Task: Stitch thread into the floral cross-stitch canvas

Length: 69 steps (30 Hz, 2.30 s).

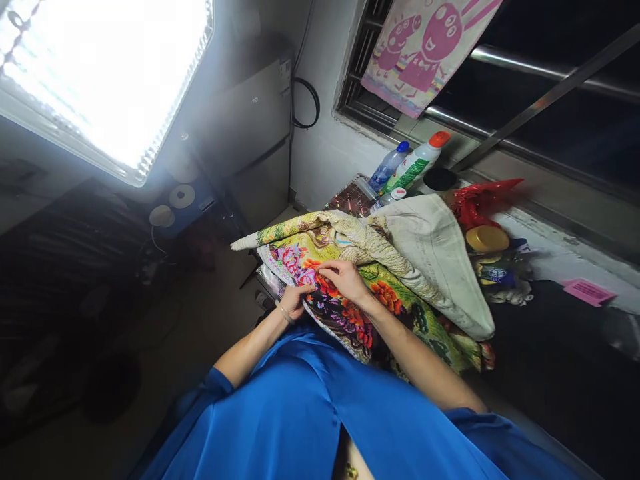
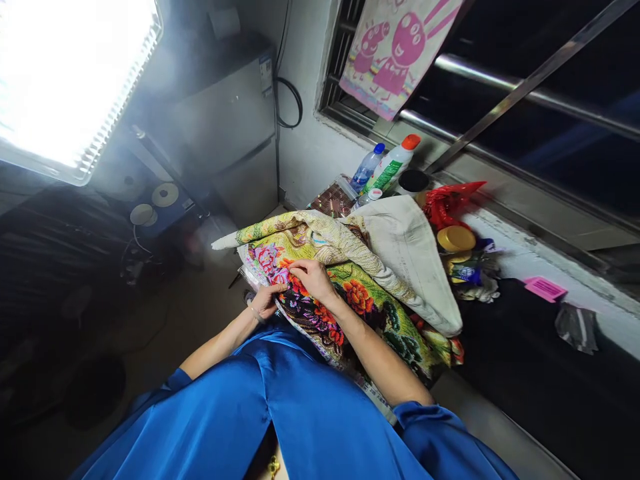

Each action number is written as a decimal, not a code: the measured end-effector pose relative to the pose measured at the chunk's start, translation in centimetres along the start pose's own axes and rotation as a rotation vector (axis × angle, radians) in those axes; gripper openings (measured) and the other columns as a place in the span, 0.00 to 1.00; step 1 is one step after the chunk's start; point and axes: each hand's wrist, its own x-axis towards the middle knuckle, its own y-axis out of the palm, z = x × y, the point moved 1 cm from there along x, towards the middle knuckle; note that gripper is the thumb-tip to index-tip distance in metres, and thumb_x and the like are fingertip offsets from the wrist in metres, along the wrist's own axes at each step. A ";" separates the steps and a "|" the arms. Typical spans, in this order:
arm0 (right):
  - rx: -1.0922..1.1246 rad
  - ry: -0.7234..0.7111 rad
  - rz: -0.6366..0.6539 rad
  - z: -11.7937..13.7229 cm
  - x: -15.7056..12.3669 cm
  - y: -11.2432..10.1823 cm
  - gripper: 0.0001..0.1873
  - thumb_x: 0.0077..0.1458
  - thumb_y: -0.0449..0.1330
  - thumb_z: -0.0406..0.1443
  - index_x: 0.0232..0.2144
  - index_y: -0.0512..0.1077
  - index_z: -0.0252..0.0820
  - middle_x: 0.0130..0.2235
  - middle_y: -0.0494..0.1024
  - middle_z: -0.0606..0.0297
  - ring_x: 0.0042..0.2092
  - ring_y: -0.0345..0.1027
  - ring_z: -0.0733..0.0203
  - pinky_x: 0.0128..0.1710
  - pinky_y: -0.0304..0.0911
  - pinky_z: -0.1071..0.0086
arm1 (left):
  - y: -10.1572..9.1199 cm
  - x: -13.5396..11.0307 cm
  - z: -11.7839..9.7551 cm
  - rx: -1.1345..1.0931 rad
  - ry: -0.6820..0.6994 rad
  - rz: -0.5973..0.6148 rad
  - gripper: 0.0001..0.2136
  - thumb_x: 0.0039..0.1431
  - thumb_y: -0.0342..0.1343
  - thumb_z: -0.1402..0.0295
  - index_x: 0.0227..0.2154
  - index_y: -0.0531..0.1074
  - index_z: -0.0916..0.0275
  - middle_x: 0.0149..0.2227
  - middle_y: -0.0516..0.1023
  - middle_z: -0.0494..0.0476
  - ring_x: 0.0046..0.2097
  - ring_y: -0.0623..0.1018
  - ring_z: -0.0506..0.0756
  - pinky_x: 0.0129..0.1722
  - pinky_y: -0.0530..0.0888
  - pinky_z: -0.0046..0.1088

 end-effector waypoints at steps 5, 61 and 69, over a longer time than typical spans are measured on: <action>0.101 0.110 -0.061 -1.0 0.2 0.4 0.10 0.47 0.58 0.38 0.26 0.76 0.38 0.27 0.80 0.62 0.28 0.71 0.60 0.28 0.66 0.68 | 0.2 -0.1 0.0 -0.004 0.007 -0.002 0.24 0.25 0.67 0.80 0.34 0.73 0.64 0.31 0.80 0.58 0.42 0.78 0.63 0.47 0.72 0.41; -0.332 0.037 0.378 1.9 -0.6 -1.4 0.10 0.48 0.56 0.30 0.22 0.76 0.38 0.23 0.76 0.66 0.26 0.65 0.64 0.30 0.57 0.72 | 0.0 -0.1 -0.1 0.010 0.036 0.033 0.21 0.25 0.66 0.79 0.30 0.72 0.64 0.28 0.79 0.56 0.42 0.78 0.62 0.47 0.70 0.40; -0.414 -0.018 0.377 2.0 -0.8 -0.7 0.11 0.51 0.55 0.29 0.25 0.78 0.38 0.27 0.79 0.62 0.27 0.68 0.63 0.31 0.57 0.72 | 0.0 0.0 0.0 -0.001 0.064 0.034 0.24 0.24 0.66 0.79 0.33 0.73 0.64 0.30 0.80 0.57 0.44 0.77 0.63 0.48 0.69 0.40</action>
